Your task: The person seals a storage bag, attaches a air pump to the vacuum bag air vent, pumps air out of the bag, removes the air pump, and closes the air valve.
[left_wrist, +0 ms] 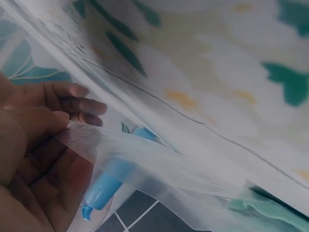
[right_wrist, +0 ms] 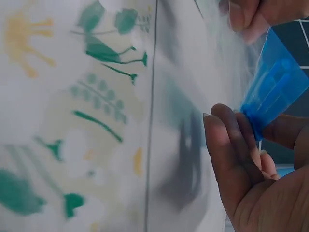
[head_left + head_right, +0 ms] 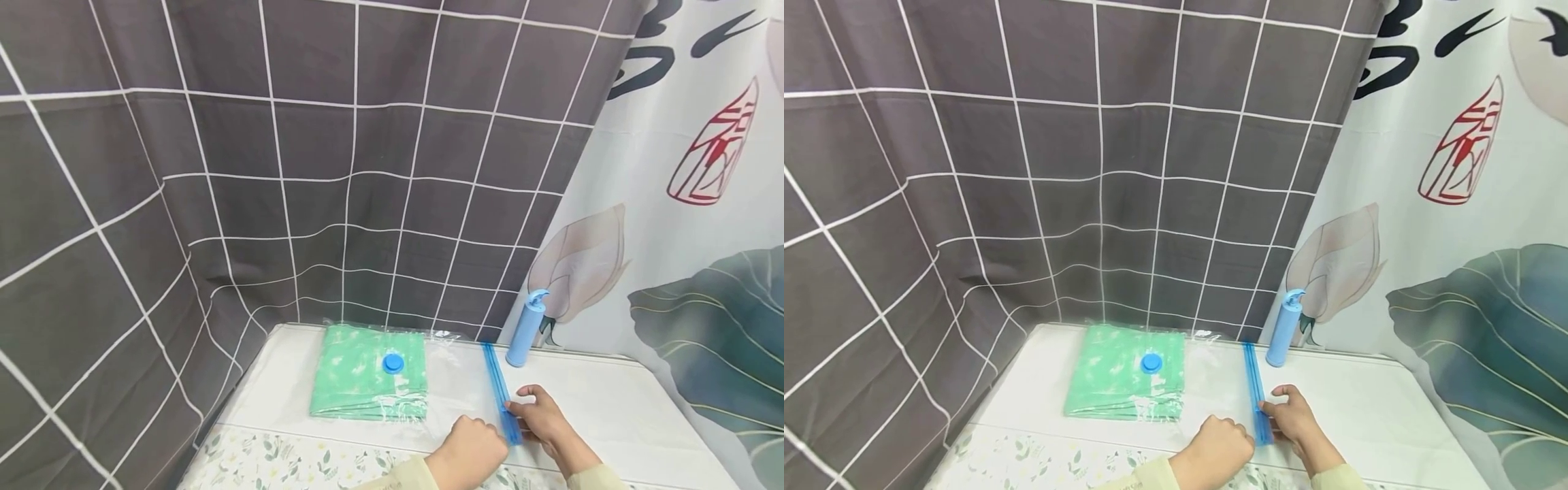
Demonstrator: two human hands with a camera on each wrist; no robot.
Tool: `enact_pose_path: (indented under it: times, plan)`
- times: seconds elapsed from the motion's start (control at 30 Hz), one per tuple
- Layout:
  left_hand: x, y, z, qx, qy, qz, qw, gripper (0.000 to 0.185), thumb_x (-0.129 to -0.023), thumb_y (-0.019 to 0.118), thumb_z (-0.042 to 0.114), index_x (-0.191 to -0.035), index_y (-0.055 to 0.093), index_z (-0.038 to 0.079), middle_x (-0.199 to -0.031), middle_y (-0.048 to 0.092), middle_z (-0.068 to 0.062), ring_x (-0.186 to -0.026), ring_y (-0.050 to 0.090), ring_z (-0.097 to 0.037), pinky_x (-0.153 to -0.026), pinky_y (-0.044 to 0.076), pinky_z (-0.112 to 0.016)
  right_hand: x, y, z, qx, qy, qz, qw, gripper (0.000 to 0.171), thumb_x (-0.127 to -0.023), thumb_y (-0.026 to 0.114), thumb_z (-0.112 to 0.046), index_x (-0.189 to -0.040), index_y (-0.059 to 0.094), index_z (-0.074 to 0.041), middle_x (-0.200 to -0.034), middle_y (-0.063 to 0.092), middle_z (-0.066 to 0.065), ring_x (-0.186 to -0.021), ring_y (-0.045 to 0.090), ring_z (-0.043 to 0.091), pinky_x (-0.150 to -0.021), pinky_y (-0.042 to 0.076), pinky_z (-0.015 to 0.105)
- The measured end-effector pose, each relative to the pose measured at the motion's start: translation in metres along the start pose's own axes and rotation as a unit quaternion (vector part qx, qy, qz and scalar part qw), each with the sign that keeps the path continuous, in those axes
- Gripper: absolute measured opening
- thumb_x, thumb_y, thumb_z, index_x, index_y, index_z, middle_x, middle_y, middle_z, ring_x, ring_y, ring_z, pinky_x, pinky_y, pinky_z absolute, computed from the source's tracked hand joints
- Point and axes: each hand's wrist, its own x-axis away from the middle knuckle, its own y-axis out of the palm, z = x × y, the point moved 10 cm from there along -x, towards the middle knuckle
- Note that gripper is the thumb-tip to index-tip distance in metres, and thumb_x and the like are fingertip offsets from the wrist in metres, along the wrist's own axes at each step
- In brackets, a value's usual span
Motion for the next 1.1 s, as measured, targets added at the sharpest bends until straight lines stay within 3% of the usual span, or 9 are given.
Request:
enact_pose_path:
  times: [0.13, 0.33, 0.73, 0.9, 1.1]
  plan:
    - [-0.002, 0.001, 0.0, 0.02, 0.012, -0.013, 0.9997, 0.013, -0.102, 0.08, 0.038, -0.09, 0.083, 0.042, -0.072, 0.072, 0.017, -0.061, 0.061, -0.001, -0.048, 0.051, -0.02, -0.007, -0.002, -0.01, 0.006, -0.015, 0.002, 1.0, 0.043, -0.107, 0.071, -0.008, -0.136, 0.044, 0.008, -0.101, 0.075, 0.021, -0.082, 0.076, 0.021, -0.072, 0.071, 0.04]
    - [-0.005, -0.001, -0.001, 0.033, 0.016, -0.018, 0.9992, 0.013, -0.103, 0.08, 0.039, -0.091, 0.084, 0.04, -0.073, 0.072, 0.017, -0.061, 0.062, 0.0, -0.048, 0.05, -0.02, -0.017, -0.004, -0.021, 0.008, -0.028, 0.006, 1.0, 0.037, -0.108, 0.069, -0.005, -0.13, 0.042, 0.006, -0.104, 0.074, 0.024, -0.083, 0.074, 0.021, -0.071, 0.069, 0.038]
    - [-0.008, -0.004, -0.003, 0.027, 0.009, -0.004, 0.9996, 0.012, -0.103, 0.079, 0.039, -0.092, 0.085, 0.04, -0.073, 0.073, 0.017, -0.061, 0.062, 0.0, -0.046, 0.049, -0.021, -0.029, -0.009, -0.029, 0.034, -0.033, 0.0, 0.999, 0.035, -0.109, 0.069, -0.008, -0.127, 0.042, 0.006, -0.108, 0.073, 0.028, -0.087, 0.077, 0.026, -0.073, 0.07, 0.042]
    - [-0.007, -0.007, -0.008, 0.02, -0.011, -0.003, 0.9997, 0.01, -0.1, 0.081, 0.04, -0.09, 0.083, 0.039, -0.073, 0.073, 0.018, -0.06, 0.06, 0.0, -0.047, 0.047, -0.02, -0.031, -0.013, -0.027, 0.038, -0.021, -0.015, 0.999, 0.04, -0.107, 0.07, -0.015, -0.127, 0.043, 0.006, -0.101, 0.077, 0.02, -0.081, 0.078, 0.021, -0.069, 0.069, 0.035]
    - [-0.007, -0.006, -0.01, 0.019, -0.022, -0.011, 0.9995, 0.015, -0.101, 0.08, 0.04, -0.086, 0.082, 0.04, -0.07, 0.072, 0.018, -0.059, 0.06, 0.0, -0.047, 0.046, -0.019, -0.035, -0.012, -0.025, -0.003, -0.011, -0.033, 0.999, 0.03, -0.105, 0.075, -0.014, -0.117, 0.051, 0.0, -0.083, 0.073, 0.004, -0.066, 0.069, 0.013, -0.062, 0.064, 0.026]
